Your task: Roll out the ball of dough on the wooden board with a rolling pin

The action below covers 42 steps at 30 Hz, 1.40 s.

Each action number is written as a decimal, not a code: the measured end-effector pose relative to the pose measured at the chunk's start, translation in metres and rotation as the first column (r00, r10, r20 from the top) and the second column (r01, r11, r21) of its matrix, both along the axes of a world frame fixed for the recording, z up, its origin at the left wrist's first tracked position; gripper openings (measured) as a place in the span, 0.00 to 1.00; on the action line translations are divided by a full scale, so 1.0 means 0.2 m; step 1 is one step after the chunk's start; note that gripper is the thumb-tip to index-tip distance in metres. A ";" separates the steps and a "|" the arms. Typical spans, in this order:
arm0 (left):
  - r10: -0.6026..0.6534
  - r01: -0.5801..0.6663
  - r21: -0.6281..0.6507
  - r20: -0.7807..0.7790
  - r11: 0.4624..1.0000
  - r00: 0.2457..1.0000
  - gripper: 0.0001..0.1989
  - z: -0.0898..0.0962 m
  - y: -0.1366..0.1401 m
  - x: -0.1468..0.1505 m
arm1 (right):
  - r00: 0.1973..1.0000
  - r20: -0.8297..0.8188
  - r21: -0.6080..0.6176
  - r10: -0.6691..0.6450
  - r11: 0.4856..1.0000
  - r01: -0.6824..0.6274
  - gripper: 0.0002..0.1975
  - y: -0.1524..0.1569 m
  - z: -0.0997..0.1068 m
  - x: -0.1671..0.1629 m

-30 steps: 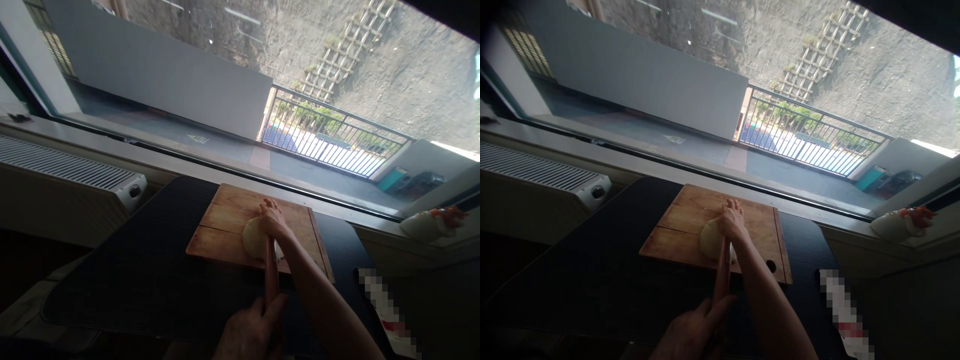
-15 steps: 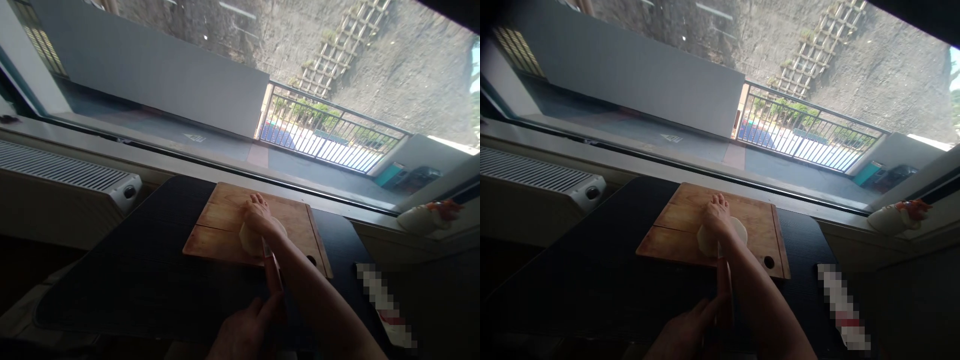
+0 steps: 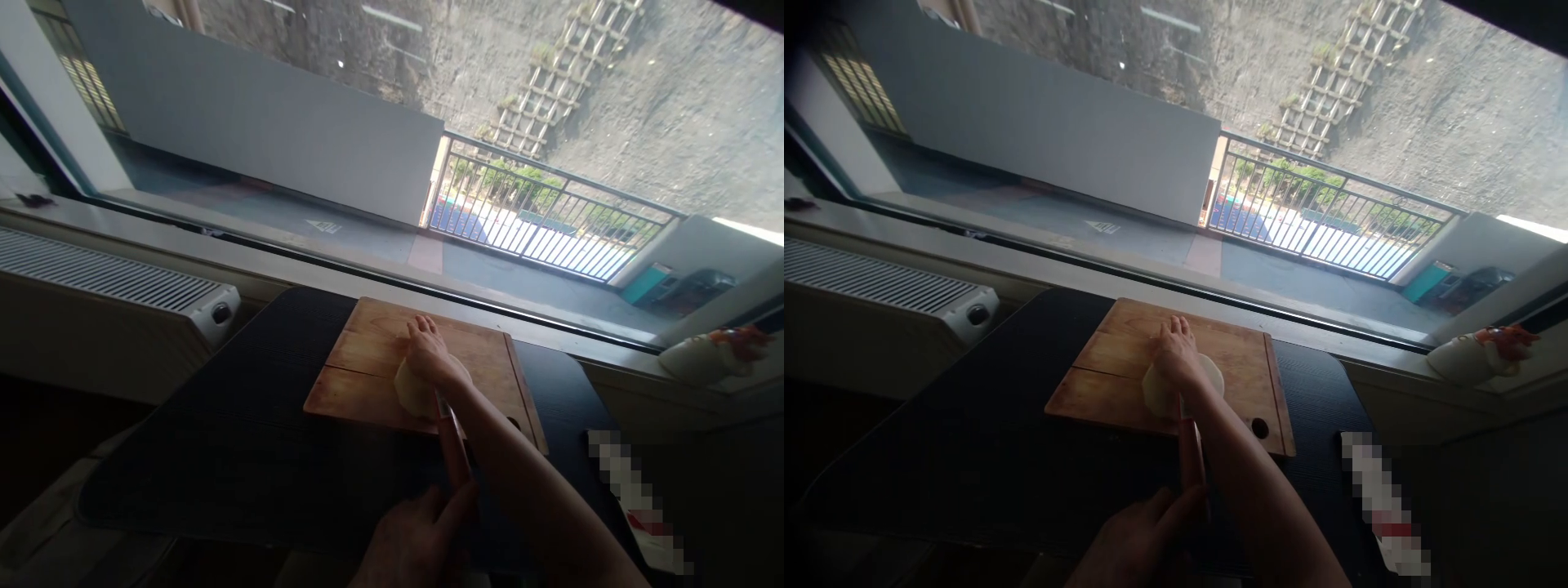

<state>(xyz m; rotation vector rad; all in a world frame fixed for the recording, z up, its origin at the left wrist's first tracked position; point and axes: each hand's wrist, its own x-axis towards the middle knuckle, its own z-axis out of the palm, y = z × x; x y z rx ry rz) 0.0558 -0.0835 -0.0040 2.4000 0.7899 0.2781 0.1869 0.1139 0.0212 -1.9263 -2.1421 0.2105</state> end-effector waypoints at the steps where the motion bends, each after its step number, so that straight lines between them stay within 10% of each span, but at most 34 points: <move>1: -0.009 0.011 0.031 -0.035 0.999 0.999 0.37 -0.01 -0.01 0.02 | 1.000 0.003 0.004 0.021 1.000 -0.021 0.27 0.00 0.00 0.02; 8: -0.026 0.040 0.129 -0.104 0.991 0.994 0.39 -0.04 -0.03 0.01 | 1.000 0.007 0.045 -0.013 0.999 0.013 0.29 -0.01 0.00 0.13; 16: 0.186 -0.202 0.037 0.261 0.979 0.947 0.22 -0.02 -0.02 -0.33 | 0.951 0.055 -0.002 0.306 0.952 -0.306 0.24 -0.05 0.06 0.11; 20: 0.407 -0.406 -0.070 0.306 0.911 0.861 0.16 0.03 0.08 -0.40 | 0.970 0.065 -0.015 0.232 0.973 -0.232 0.24 -0.03 0.09 0.14; 27: 0.535 -0.645 0.180 0.420 0.742 0.733 0.15 0.10 0.46 -0.44 | 0.947 0.078 -0.025 0.310 0.951 -0.309 0.24 -0.18 0.06 0.01; 35: 0.520 -0.650 0.277 0.420 0.707 0.744 0.14 0.16 0.72 -0.30 | 0.967 0.095 0.029 0.236 0.970 -0.240 0.18 -0.15 0.14 0.08; 42: 0.326 -0.435 0.421 0.308 0.796 0.894 0.15 0.24 0.77 -0.06 | 0.950 0.239 0.084 0.203 0.970 -0.228 0.29 -0.69 0.00 0.26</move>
